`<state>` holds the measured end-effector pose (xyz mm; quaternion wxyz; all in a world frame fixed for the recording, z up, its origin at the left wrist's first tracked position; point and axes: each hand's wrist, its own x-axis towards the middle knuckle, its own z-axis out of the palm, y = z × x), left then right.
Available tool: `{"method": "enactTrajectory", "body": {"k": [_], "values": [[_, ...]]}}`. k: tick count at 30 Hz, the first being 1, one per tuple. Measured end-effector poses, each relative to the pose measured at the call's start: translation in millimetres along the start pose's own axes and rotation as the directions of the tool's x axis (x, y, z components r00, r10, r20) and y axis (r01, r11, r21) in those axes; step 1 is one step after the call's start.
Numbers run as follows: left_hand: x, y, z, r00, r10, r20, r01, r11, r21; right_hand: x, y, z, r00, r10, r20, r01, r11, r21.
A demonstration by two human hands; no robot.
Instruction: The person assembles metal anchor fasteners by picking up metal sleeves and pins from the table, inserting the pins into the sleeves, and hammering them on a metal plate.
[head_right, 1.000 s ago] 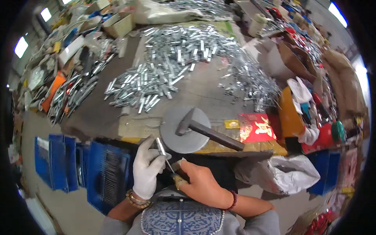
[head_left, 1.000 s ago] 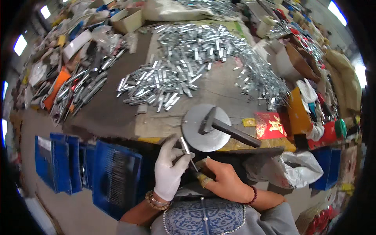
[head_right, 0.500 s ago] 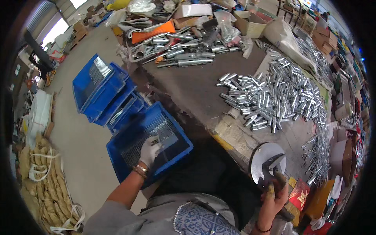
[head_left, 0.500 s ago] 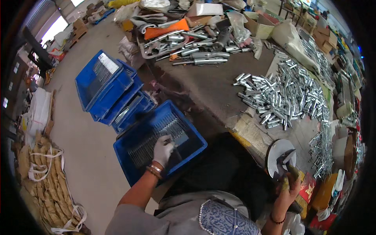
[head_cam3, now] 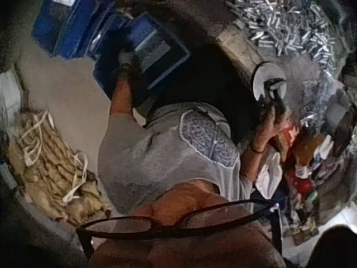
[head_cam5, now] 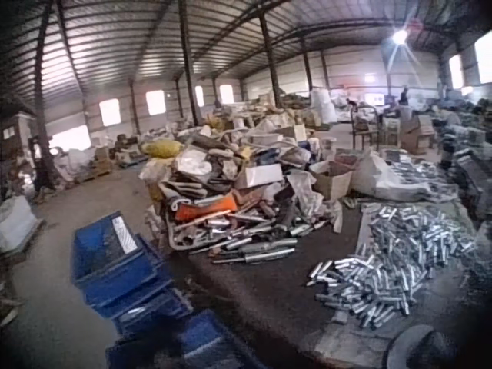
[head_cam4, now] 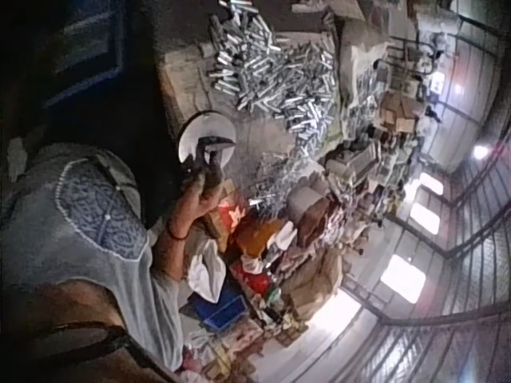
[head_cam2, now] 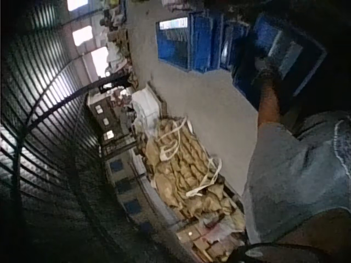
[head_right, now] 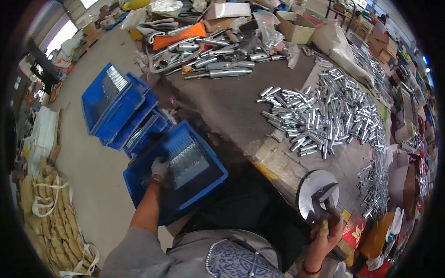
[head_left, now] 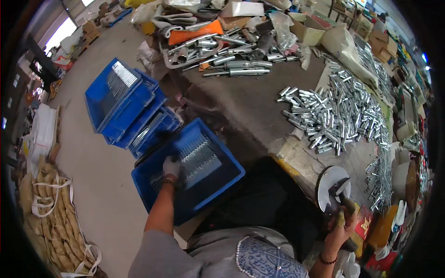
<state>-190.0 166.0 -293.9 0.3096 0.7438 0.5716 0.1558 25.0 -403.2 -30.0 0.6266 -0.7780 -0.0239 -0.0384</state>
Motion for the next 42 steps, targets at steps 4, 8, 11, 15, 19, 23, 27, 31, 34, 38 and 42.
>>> {"method": "enactTrajectory", "body": {"k": [4, 8, 11, 15, 19, 23, 27, 31, 34, 38, 42], "values": [[-14, 30, -1, 0.997, 0.045, -0.063, -0.04, 0.995, 0.087, -6, -16, 11, 0.999, 0.042, -0.022, -0.04, 0.998, 0.056], [-27, 102, -28, 0.99, 0.117, -0.076, -0.122, 0.991, -0.054, -4, -29, 15, 0.987, 0.096, 0.127, -0.105, 0.992, 0.07], [-58, 211, -38, 0.904, 0.382, -0.195, -0.417, 0.888, -0.194, -4, -31, 16, 0.983, 0.084, 0.165, -0.096, 0.993, 0.065], [-150, 369, -42, 0.671, 0.742, -0.005, -0.672, 0.605, -0.426, -1, -30, 12, 0.984, 0.018, 0.175, -0.027, 0.998, 0.051], [-198, 445, -15, 0.245, 0.942, 0.229, -0.875, 0.317, -0.366, 6, -28, 9, 0.965, -0.15, 0.213, 0.16, 0.987, -0.027], [-223, 475, 6, 0.106, 0.942, 0.317, -0.925, 0.211, -0.315, 6, -40, 7, 0.948, -0.199, 0.249, 0.232, 0.966, -0.11], [-234, 495, 22, 0.124, 0.85, 0.512, -0.979, 0.187, -0.074, 8, -39, 1, 0.92, -0.214, 0.328, 0.246, 0.968, -0.057], [-229, 492, 10, 0.083, 0.802, 0.591, -0.983, 0.165, -0.086, 11, -60, -28, 0.916, -0.26, 0.306, 0.354, 0.883, -0.309], [-228, 482, 12, 0.113, 0.854, 0.508, -0.972, 0.2, -0.12, 43, -56, -71, 0.921, -0.34, 0.192, 0.368, 0.597, -0.712], [-229, 475, 6, 0.298, 0.792, 0.533, -0.755, 0.537, -0.376, 84, -43, -136, 0.915, -0.331, 0.23, 0.316, 0.236, -0.919], [-244, 461, -7, 0.306, 0.704, 0.64, -0.078, 0.689, -0.721, 103, -23, -158, 0.88, -0.3, 0.369, 0.435, 0.196, -0.879]]}}
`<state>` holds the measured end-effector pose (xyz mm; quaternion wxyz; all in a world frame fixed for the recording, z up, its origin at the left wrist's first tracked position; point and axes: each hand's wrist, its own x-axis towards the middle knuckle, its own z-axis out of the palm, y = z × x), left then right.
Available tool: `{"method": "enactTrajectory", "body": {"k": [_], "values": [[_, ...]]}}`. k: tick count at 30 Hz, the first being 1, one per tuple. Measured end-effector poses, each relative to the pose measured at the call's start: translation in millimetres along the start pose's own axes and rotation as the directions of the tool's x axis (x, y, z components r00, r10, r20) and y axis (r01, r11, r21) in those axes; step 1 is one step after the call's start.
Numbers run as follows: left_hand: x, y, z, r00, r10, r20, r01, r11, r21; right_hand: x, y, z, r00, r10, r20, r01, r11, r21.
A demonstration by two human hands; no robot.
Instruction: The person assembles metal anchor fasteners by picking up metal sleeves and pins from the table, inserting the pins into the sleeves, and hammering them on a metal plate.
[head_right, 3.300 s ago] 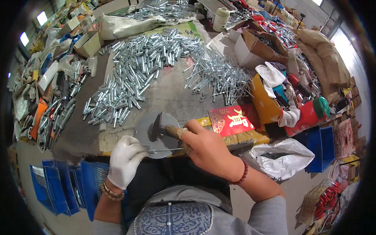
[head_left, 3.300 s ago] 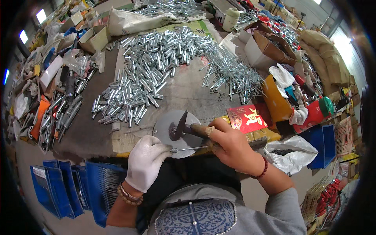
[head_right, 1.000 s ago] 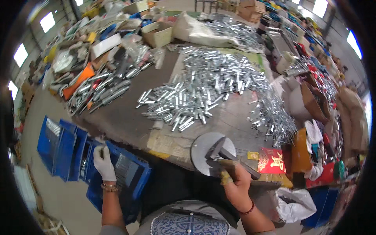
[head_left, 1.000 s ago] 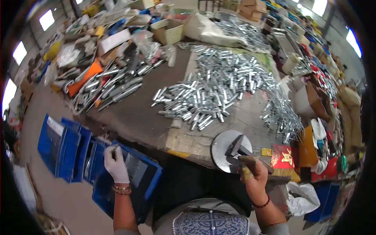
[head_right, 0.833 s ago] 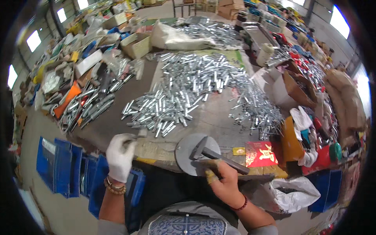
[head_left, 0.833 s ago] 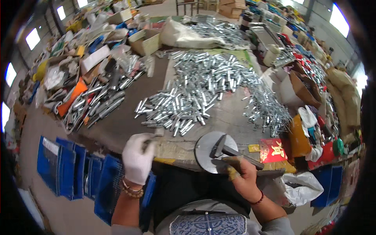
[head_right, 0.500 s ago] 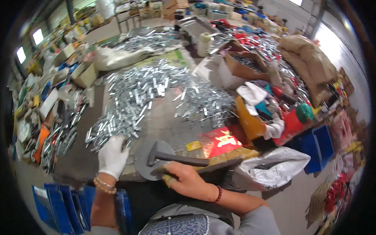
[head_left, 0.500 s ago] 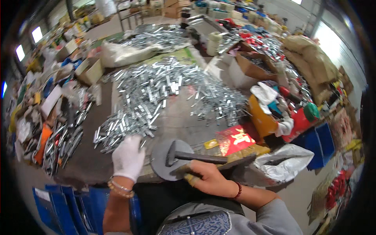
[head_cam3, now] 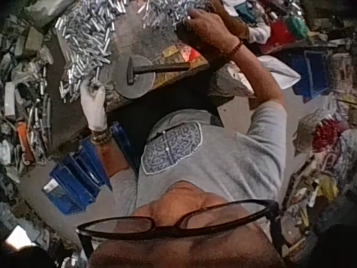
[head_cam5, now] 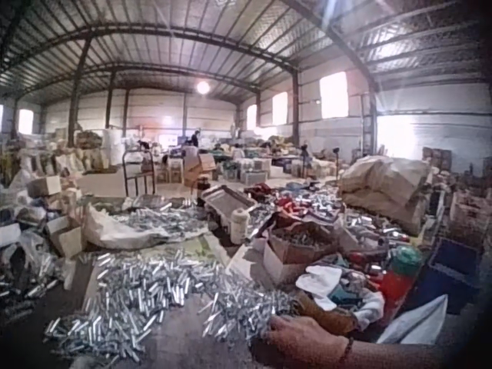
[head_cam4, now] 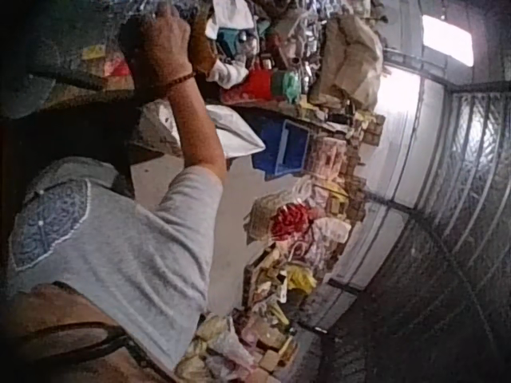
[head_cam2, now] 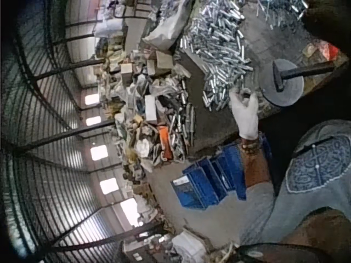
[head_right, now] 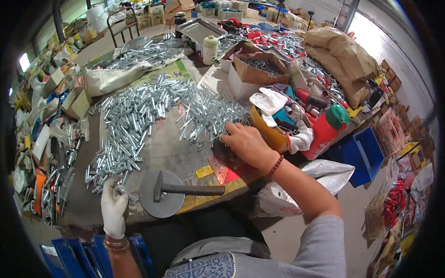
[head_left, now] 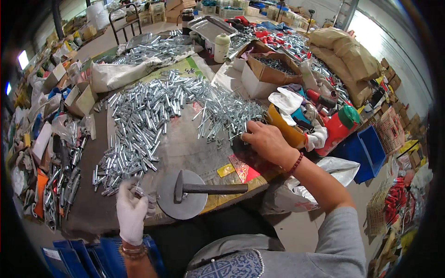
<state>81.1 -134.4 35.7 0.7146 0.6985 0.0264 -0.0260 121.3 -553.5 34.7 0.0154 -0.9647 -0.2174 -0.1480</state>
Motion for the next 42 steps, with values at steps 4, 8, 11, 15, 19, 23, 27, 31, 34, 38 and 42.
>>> {"method": "enactTrajectory", "body": {"k": [4, 8, 11, 15, 19, 23, 27, 31, 34, 38, 42], "values": [[-19, -2, 0, 0.974, -0.18, 0.139, 0.165, 0.98, 0.112, 10, -7, 4, 0.995, -0.093, 0.03, 0.095, 0.995, -0.04], [-27, -19, 6, 0.977, 0.05, 0.206, -0.112, 0.946, 0.303, 10, -26, 2, 0.995, -0.094, 0.031, 0.095, 0.995, -0.037], [-29, -6, 10, 0.934, 0.22, 0.28, -0.333, 0.818, 0.469, 8, -27, -1, 0.999, -0.019, 0.026, 0.021, 0.998, -0.054], [-30, -16, 9, 0.847, 0.41, 0.339, -0.532, 0.657, 0.534, 6, -53, -5, 0.996, -0.035, -0.081, 0.046, 0.99, 0.137], [-38, -13, 14, 0.904, 0.334, 0.265, -0.426, 0.699, 0.574, -1, -128, -15, 0.989, -0.131, -0.068, 0.147, 0.834, 0.532], [-39, -12, 16, 0.923, 0.288, 0.255, -0.384, 0.703, 0.598, -5, -159, -5, 0.991, -0.115, -0.063, 0.131, 0.819, 0.559], [-39, -15, 17, 0.895, 0.341, 0.287, -0.443, 0.623, 0.645, -4, -164, -1, 0.991, -0.116, -0.06, 0.13, 0.809, 0.573], [-39, -17, 19, 0.884, 0.373, 0.28, -0.459, 0.59, 0.664, -1, -166, 1, 0.989, -0.133, -0.069, 0.148, 0.8, 0.581], [-38, -19, 20, 0.878, 0.393, 0.273, -0.469, 0.592, 0.655, 1, -167, 2, 0.986, -0.153, -0.072, 0.166, 0.803, 0.573], [-37, -20, 19, 0.872, 0.397, 0.286, -0.481, 0.585, 0.653, 4, -168, 2, 0.983, -0.16, -0.085, 0.18, 0.795, 0.579], [-38, -21, 18, 0.876, 0.397, 0.274, -0.473, 0.6, 0.645, 7, -169, 2, 0.982, -0.166, -0.095, 0.19, 0.793, 0.579]]}}
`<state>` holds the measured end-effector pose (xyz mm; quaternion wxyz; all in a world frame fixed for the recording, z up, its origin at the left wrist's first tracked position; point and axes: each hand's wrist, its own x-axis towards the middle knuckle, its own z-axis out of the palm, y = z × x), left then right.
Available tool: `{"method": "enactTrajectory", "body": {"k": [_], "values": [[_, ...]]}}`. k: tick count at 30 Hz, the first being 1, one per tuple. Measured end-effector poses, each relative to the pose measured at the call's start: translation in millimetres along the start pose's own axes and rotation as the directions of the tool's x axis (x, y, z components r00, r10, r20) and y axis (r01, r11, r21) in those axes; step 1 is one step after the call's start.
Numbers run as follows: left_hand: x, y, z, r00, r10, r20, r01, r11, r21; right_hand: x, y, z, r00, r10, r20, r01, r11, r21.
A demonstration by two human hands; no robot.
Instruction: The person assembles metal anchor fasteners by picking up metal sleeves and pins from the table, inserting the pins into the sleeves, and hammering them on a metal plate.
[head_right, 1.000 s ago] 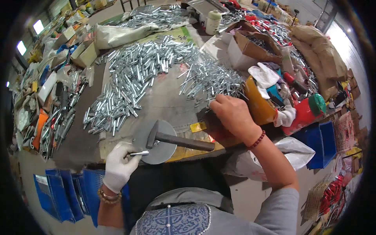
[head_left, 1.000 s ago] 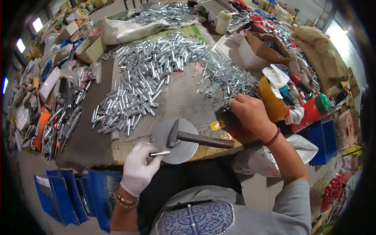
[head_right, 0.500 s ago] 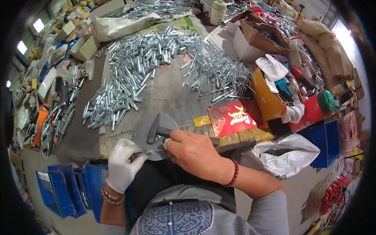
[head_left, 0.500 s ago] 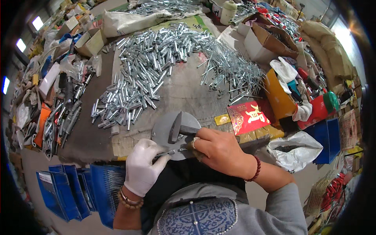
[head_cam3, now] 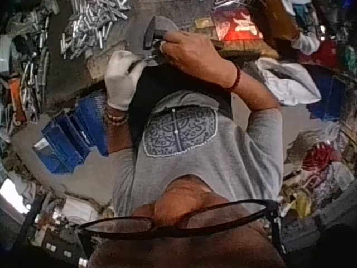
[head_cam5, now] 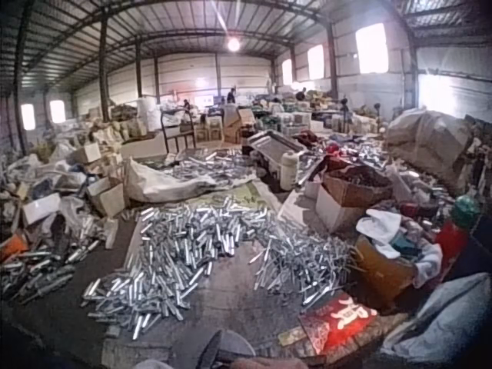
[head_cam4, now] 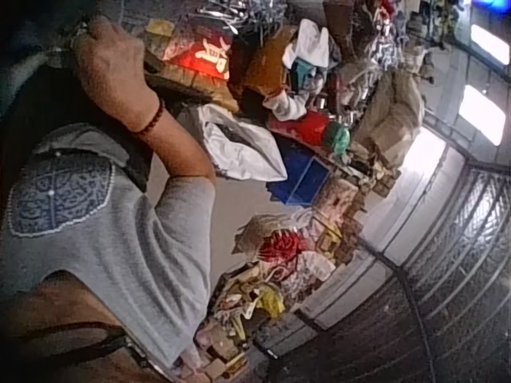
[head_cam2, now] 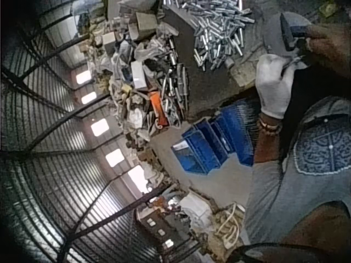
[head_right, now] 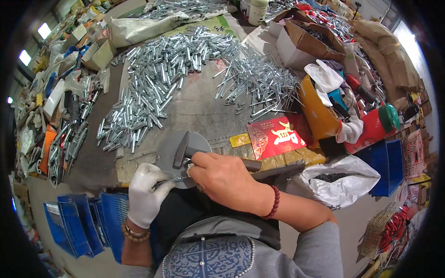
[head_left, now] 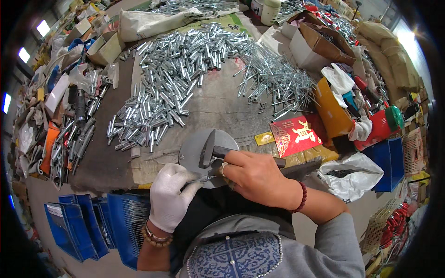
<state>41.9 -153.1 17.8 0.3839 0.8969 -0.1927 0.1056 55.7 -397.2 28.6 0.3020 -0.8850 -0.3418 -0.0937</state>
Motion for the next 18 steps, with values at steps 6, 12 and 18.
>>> {"method": "enactTrajectory", "body": {"k": [6, 12, 18], "values": [[-1, 0, 4, 1.0, -0.005, -0.013, 0.004, 1.0, -0.031, 2, 2, 7, 1.0, -0.006, -0.007, 0.006, 0.999, 0.032], [-5, 2, 5, 0.998, 0.041, -0.04, -0.042, 0.998, -0.035, -6, 0, 9, 1.0, 0.005, -0.005, -0.004, 0.999, 0.042], [-6, 1, 9, 0.999, 0.033, -0.038, -0.035, 0.997, -0.063, -13, 43, -38, 0.939, 0.307, -0.156, -0.335, 0.917, -0.217]]}}
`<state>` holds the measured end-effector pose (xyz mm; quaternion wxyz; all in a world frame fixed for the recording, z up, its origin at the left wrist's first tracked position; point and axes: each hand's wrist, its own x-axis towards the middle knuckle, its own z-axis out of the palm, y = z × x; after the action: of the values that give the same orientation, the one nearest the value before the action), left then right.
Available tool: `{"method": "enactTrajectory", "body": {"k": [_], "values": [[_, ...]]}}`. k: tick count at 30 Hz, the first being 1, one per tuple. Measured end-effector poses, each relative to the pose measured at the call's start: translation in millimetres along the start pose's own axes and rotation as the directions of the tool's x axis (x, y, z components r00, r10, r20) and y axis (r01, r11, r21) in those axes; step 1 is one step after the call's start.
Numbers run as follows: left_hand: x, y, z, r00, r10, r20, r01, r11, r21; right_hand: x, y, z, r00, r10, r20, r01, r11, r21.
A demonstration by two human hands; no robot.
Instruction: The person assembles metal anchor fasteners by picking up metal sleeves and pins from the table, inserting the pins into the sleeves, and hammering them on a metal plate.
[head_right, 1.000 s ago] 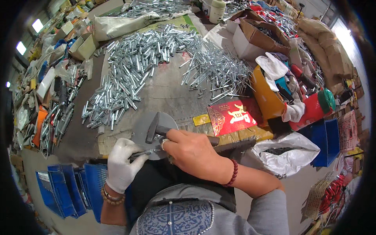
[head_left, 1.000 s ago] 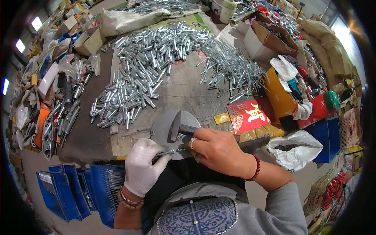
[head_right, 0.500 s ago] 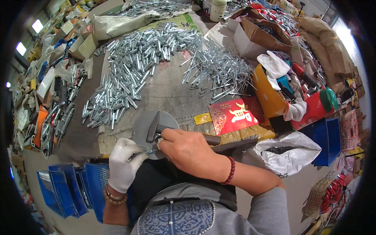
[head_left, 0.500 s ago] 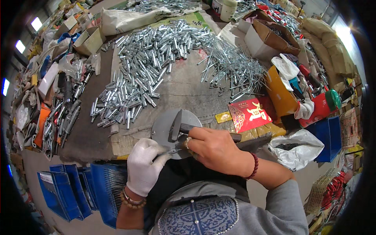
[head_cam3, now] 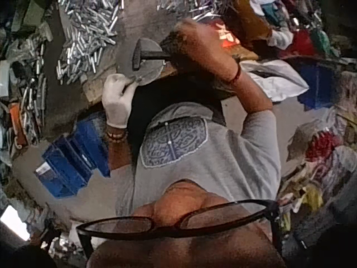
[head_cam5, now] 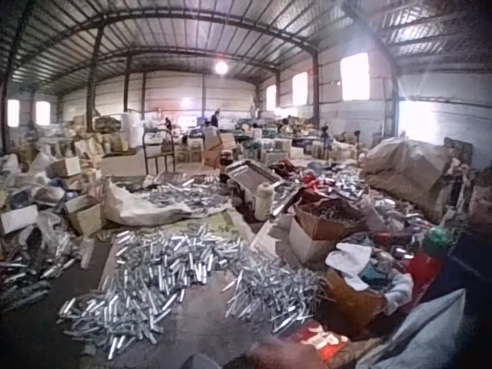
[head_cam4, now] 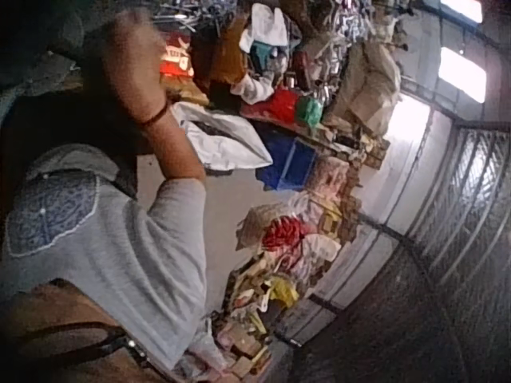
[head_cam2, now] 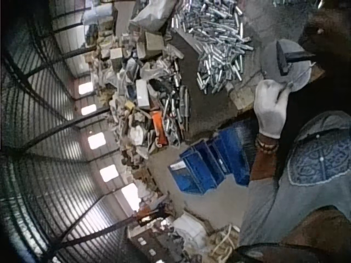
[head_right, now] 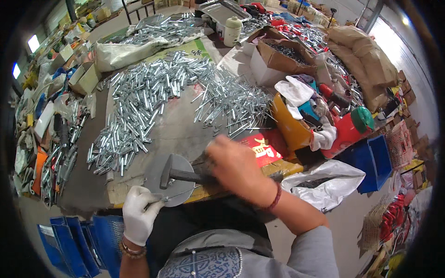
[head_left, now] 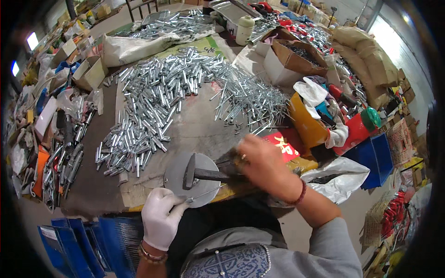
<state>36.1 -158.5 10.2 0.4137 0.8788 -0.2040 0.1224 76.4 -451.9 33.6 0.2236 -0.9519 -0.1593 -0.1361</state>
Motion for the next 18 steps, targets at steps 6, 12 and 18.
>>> {"method": "enactTrajectory", "body": {"k": [6, 12, 18], "values": [[-3, -6, -19, 1.0, 0.004, 0.027, -0.006, 0.998, 0.057, 43, 33, -1, 0.99, -0.139, -0.016, 0.133, 0.973, -0.191], [9, -12, 2, 0.972, -0.149, 0.182, 0.141, 0.989, 0.054, 48, 92, 37, 0.98, -0.197, 0.042, 0.2, 0.938, -0.284], [-10, -11, 6, 0.99, -0.092, 0.108, 0.095, 0.995, -0.024, 44, 116, 38, 0.923, -0.355, -0.15, 0.32, 0.922, -0.217]]}}
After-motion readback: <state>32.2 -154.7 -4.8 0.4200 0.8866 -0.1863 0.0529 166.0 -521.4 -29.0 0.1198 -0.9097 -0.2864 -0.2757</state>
